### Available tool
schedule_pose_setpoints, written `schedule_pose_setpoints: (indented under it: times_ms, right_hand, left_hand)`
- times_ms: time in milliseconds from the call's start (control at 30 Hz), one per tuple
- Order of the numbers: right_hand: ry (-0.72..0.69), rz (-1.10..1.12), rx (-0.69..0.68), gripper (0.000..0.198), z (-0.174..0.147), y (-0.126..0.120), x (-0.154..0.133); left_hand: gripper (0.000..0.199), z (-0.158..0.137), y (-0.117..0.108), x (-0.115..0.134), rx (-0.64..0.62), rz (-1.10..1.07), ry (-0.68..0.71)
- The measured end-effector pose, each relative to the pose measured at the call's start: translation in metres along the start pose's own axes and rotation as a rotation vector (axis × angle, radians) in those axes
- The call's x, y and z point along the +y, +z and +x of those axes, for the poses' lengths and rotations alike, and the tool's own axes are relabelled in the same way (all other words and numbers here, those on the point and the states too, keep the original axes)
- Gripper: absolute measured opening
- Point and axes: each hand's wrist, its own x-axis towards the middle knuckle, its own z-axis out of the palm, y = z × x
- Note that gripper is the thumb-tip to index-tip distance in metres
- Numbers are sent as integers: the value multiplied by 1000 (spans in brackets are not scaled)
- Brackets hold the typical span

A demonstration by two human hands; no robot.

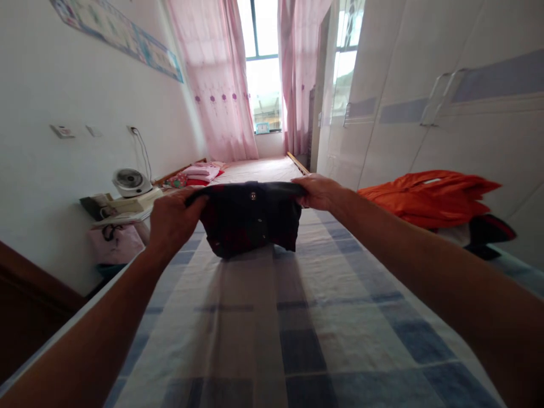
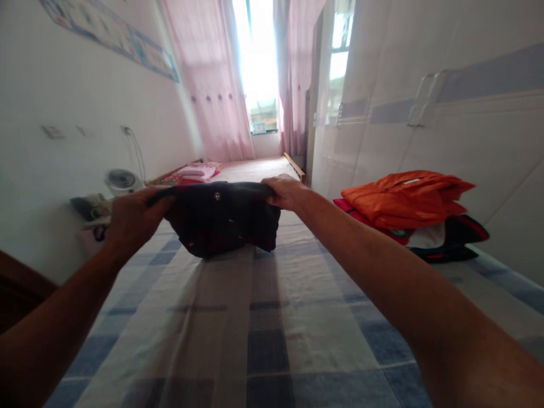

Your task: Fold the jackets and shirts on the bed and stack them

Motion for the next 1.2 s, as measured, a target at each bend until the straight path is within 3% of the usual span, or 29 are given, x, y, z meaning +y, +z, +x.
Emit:
schedule_pose_setpoints:
  times_ms: [67, 167, 233, 300, 400, 500, 733, 833, 1067, 1133, 1200]
  right_hand:
    - [-83, 6, 13, 12, -8, -4, -9]
    - [-157, -57, -60, 38, -45, -21, 23]
    - [-104, -194, -132, 53, -78, -39, 65]
    - [112, -370, -179, 65, -107, -60, 109]
    - [303, -504, -91, 71, -131, -87, 155]
    - [283, -509, -38, 69, -133, -99, 169]
    - [203, -620, -82, 65, -138, -77, 159]
    - [218, -553, -71, 63, -144, -67, 161]
    - [267, -398, 132, 72, -135, -69, 162]
    - [264, -354, 110, 65, -126, -66, 159]
    - [263, -294, -1, 53, -115, -57, 155]
  left_hand:
    - [44, -9, -8, 4, 61, 13, 36]
    - [33, -70, -1, -6, 73, -13, 196]
    - [27, -127, 12, -18, -114, -111, 348]
    - [26, -178, 22, -28, -394, -228, 433]
    - [26, -219, 26, -33, -527, -324, 200]
    - [29, -220, 24, -31, -507, -342, -14]
    - [42, -221, 44, -25, -509, -249, -148]
    - [48, -228, 49, -24, -484, -262, -218]
    - [54, -219, 48, -26, -514, -630, -577]
    - [52, -211, 54, -26, -509, -757, -674]
    - [52, -200, 62, -22, -503, -809, -778]
